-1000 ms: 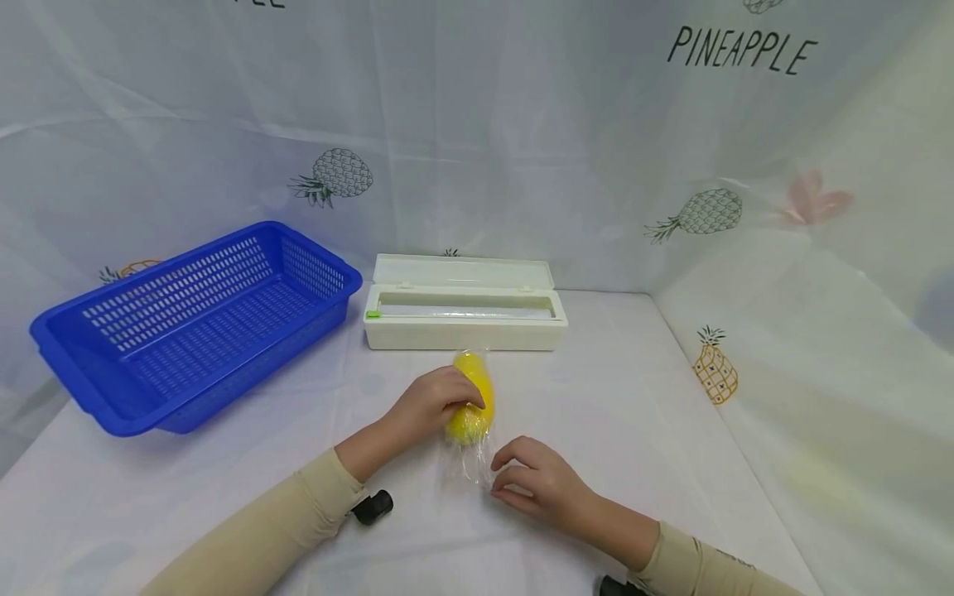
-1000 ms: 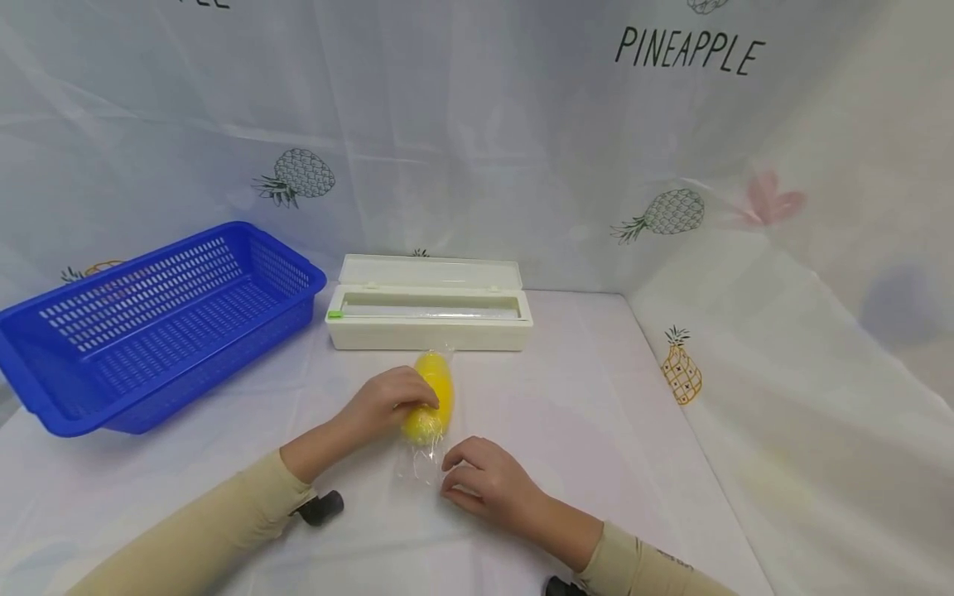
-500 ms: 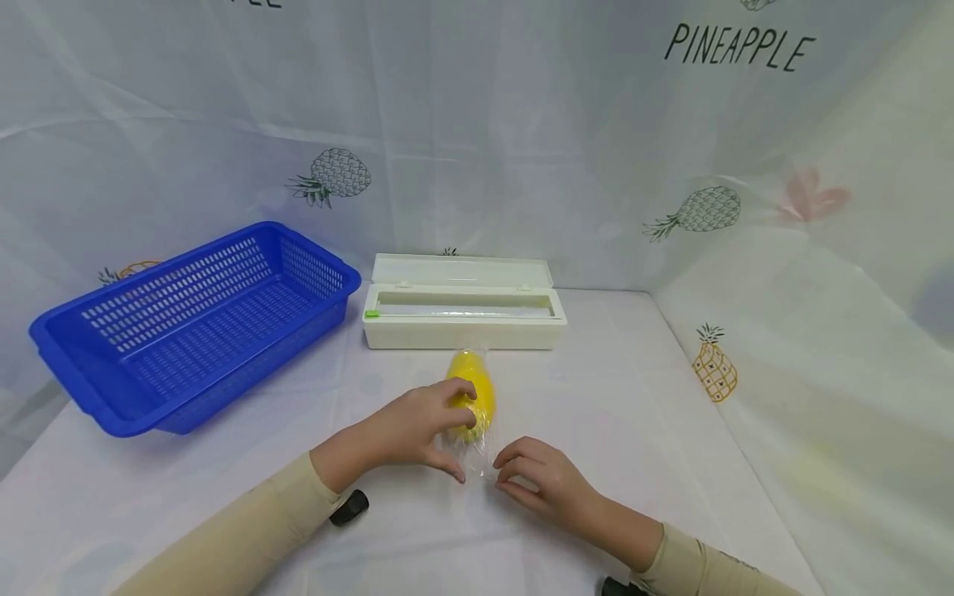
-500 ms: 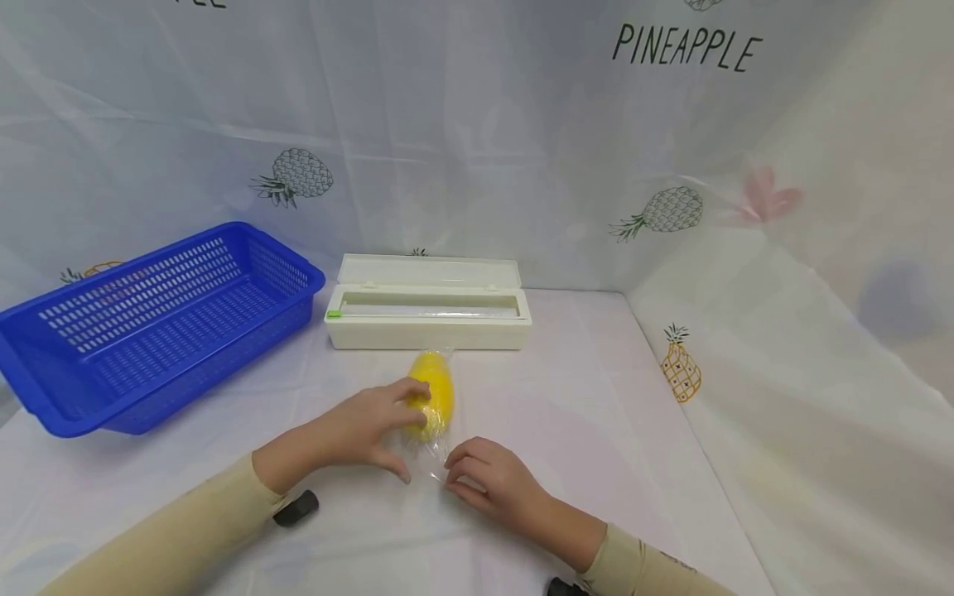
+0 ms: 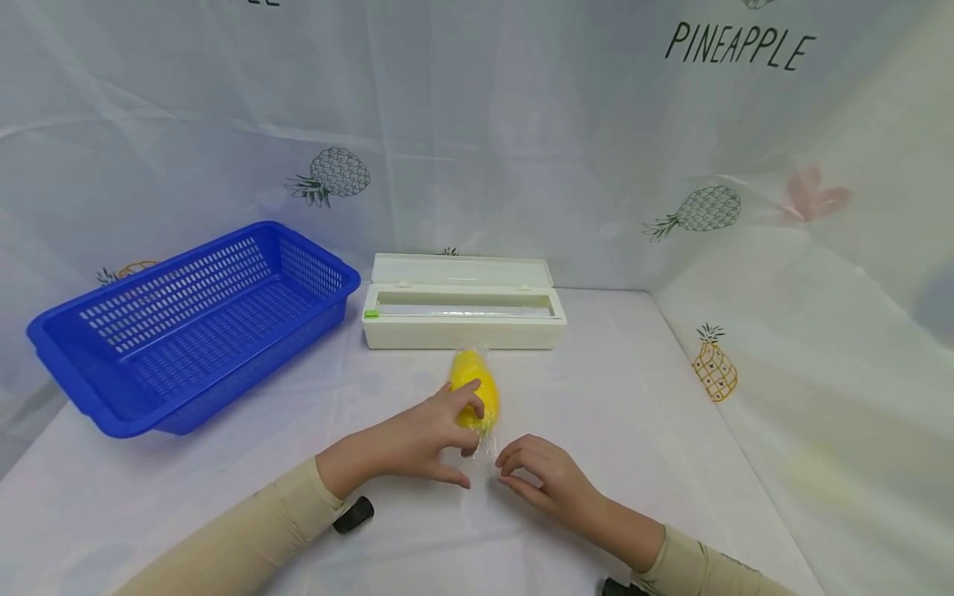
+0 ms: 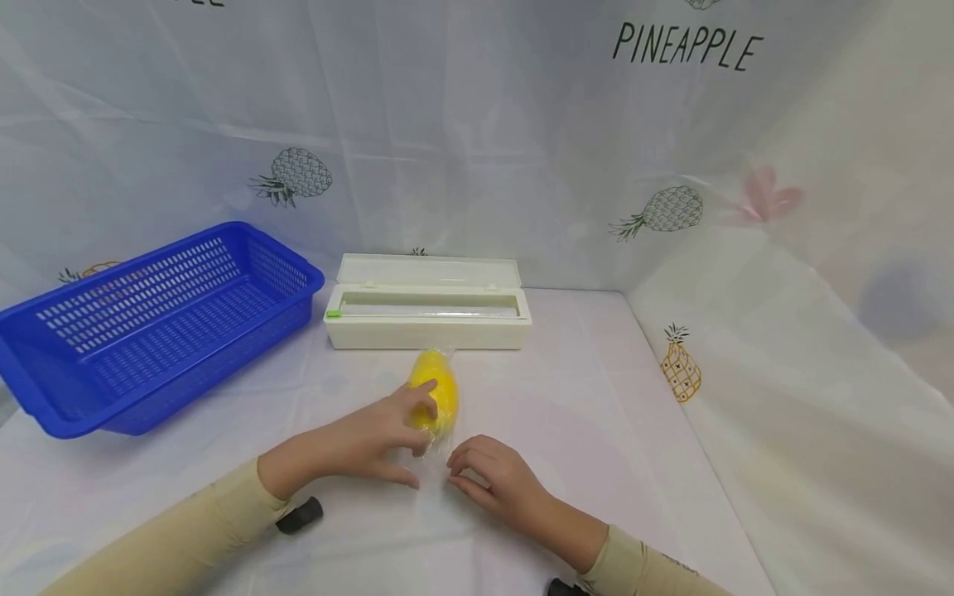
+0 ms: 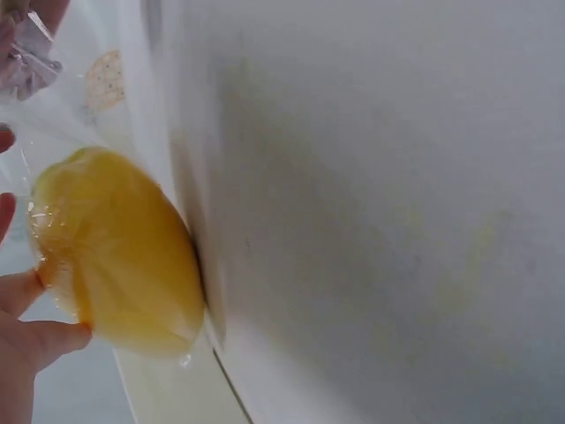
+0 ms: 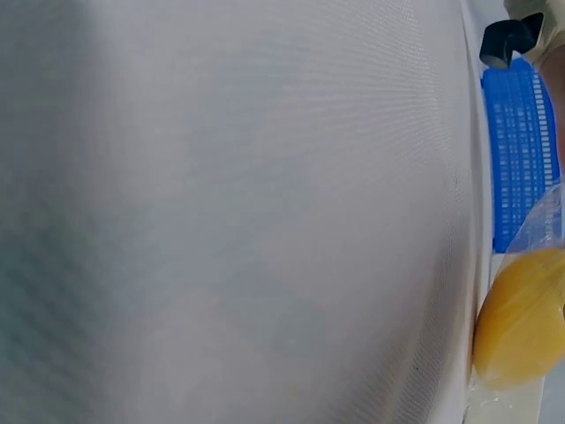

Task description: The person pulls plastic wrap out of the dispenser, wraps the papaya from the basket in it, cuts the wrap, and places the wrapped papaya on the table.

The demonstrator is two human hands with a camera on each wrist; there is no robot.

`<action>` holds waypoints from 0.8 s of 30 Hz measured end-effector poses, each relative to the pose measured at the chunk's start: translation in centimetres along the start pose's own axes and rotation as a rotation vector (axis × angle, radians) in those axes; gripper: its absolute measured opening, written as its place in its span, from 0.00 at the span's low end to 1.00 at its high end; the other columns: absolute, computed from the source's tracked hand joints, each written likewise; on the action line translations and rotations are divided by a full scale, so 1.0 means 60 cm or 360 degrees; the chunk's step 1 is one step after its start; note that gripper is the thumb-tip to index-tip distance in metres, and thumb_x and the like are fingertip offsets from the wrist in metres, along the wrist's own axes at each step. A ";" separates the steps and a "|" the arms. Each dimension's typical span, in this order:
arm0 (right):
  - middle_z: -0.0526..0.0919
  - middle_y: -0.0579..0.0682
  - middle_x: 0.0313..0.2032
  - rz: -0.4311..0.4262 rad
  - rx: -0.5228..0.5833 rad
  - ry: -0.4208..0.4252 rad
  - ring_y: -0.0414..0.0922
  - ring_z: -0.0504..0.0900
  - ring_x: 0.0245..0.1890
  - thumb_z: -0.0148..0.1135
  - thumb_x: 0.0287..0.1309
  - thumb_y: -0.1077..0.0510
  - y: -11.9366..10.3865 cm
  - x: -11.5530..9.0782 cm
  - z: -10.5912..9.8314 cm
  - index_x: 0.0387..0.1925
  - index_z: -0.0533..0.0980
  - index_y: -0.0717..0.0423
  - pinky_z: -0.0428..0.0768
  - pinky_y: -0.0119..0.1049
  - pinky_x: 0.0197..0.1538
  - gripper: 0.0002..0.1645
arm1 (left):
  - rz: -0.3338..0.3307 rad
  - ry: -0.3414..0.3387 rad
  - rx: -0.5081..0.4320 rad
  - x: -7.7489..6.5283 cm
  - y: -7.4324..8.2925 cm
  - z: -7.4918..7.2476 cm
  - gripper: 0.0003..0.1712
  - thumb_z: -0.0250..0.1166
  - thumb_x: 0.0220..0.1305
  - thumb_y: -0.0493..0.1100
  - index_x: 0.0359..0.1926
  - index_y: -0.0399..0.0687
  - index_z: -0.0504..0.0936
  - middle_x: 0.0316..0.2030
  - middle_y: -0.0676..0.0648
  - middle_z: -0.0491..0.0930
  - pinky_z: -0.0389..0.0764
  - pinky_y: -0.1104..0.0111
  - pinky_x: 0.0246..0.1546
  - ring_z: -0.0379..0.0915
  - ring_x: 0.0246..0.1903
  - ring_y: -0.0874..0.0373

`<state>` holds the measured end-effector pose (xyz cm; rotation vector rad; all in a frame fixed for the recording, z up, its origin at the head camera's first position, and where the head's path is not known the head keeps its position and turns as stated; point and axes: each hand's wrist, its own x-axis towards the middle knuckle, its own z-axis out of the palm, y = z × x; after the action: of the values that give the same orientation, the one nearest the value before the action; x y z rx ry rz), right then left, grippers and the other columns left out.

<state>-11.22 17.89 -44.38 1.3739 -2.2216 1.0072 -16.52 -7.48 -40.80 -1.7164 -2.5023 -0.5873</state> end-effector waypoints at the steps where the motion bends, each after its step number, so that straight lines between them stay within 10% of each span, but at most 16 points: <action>1: 0.81 0.44 0.39 -0.0003 0.0000 0.0003 0.39 0.80 0.41 0.70 0.56 0.63 0.001 0.000 0.000 0.34 0.75 0.51 0.77 0.28 0.49 0.10 | -0.0009 -0.0013 -0.0020 0.001 0.001 -0.001 0.18 0.75 0.51 0.60 0.30 0.56 0.79 0.54 0.47 0.67 0.55 0.40 0.64 0.50 0.70 0.39; 15: 0.82 0.48 0.41 0.0043 0.0093 0.0025 0.42 0.82 0.43 0.65 0.61 0.63 0.001 -0.007 -0.009 0.39 0.75 0.55 0.78 0.29 0.50 0.07 | -0.0095 0.0011 -0.0313 0.007 -0.006 -0.011 0.12 0.74 0.55 0.50 0.24 0.55 0.78 0.49 0.52 0.71 0.56 0.45 0.66 0.51 0.71 0.41; 24: 0.77 0.45 0.36 0.0001 -0.0175 0.0167 0.40 0.78 0.35 0.73 0.53 0.60 0.003 0.016 -0.001 0.38 0.83 0.59 0.78 0.23 0.40 0.10 | -0.0128 0.0097 -0.0363 0.008 -0.008 -0.008 0.12 0.72 0.57 0.46 0.27 0.51 0.76 0.48 0.53 0.73 0.66 0.56 0.64 0.56 0.69 0.43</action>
<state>-11.84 17.37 -43.84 1.2447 -2.1666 0.9209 -17.24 -7.38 -40.36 -1.6409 -2.5569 -0.9500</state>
